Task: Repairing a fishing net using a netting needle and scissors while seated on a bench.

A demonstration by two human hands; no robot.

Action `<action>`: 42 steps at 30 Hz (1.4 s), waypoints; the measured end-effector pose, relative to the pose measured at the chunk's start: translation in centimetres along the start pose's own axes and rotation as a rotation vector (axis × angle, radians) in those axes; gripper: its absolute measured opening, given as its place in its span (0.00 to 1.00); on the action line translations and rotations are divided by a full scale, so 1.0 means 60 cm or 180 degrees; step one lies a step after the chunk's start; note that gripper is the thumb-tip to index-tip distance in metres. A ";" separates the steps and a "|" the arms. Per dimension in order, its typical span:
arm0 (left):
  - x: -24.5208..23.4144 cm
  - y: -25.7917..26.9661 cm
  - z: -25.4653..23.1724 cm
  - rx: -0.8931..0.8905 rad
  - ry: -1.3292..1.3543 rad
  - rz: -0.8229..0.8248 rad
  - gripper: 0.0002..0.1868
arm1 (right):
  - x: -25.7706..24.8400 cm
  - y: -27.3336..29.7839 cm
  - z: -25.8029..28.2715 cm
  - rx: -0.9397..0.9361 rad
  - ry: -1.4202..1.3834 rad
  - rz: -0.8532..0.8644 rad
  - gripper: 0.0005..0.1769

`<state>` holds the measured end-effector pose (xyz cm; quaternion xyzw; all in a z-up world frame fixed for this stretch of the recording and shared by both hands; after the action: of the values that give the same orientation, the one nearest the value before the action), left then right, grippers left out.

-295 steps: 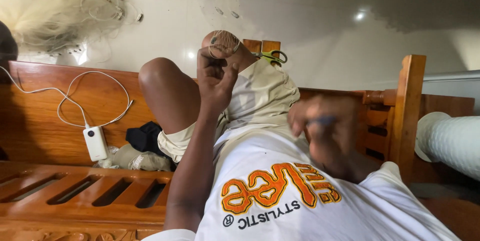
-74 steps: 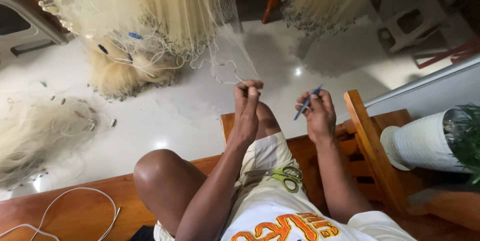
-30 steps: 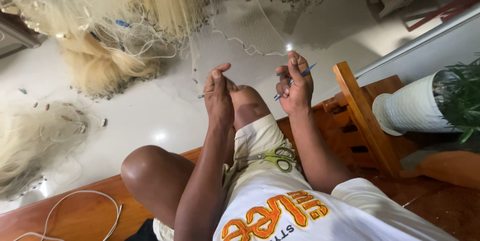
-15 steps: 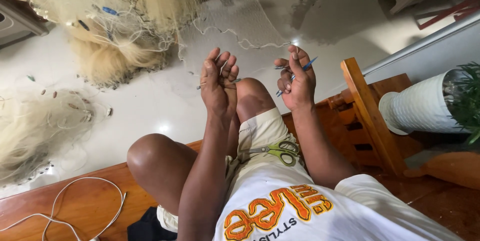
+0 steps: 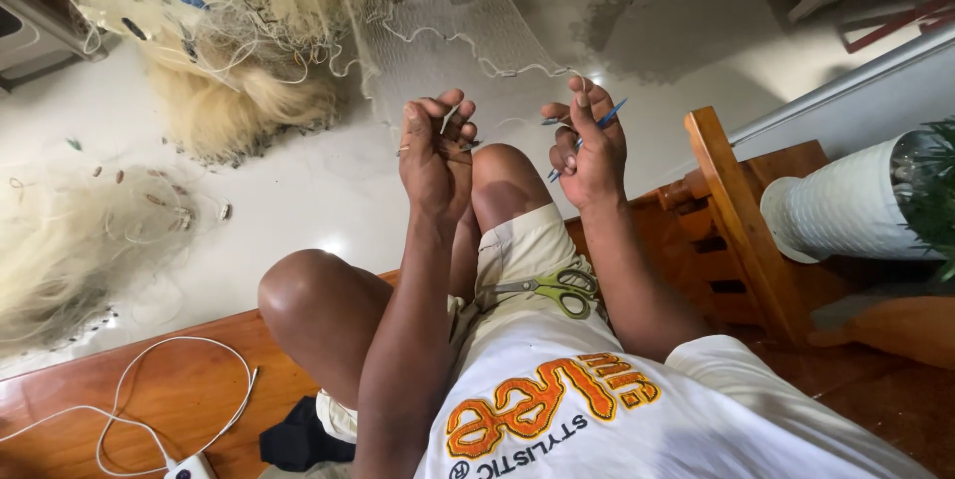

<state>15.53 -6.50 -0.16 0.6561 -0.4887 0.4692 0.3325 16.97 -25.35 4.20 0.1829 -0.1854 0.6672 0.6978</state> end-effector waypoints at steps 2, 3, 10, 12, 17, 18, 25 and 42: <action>0.012 0.002 -0.009 -0.0044 -0.0024 0.0054 0.19 | 0.003 -0.002 0.001 -0.0036 0.0085 0.0013 0.12; 0.012 0.002 -0.010 -0.0042 -0.0027 0.0063 0.19 | 0.005 -0.002 0.000 -0.0043 0.0079 0.0016 0.12; 0.028 0.004 -0.023 -0.0069 0.0044 0.0245 0.20 | 0.019 0.002 0.000 -0.0017 0.0112 0.0039 0.13; 0.027 0.006 -0.023 -0.0072 0.0059 0.0254 0.20 | 0.016 0.003 -0.002 -0.0005 0.0119 0.0023 0.13; 0.038 0.013 -0.024 -0.0139 -0.0015 0.0364 0.21 | 0.001 -0.005 -0.013 0.0073 0.0125 -0.0001 0.14; 0.040 0.012 -0.023 -0.0130 -0.0014 0.0398 0.21 | 0.006 -0.004 -0.008 0.0043 0.0115 0.0012 0.14; 0.026 0.025 -0.010 0.0278 -0.0939 0.0572 0.18 | -0.020 0.035 0.019 0.0297 0.2188 0.0269 0.04; 0.069 0.038 0.031 0.0087 -0.2142 0.0232 0.15 | -0.213 0.214 -0.036 0.0892 0.5326 0.2520 0.24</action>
<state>14.22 -10.21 3.07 0.7606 -0.5879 0.2444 0.1267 3.63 -34.74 -4.01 -0.3508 0.4104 0.7872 0.2980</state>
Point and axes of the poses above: each hand's wrist, its own y-axis away from the middle knuckle, its own x-axis out of the palm, z = x × y, the point moved 4 cm from there along -y, towards the middle knuckle, and after that the axes turned 4 degrees about -z, right-handed, at the moved point
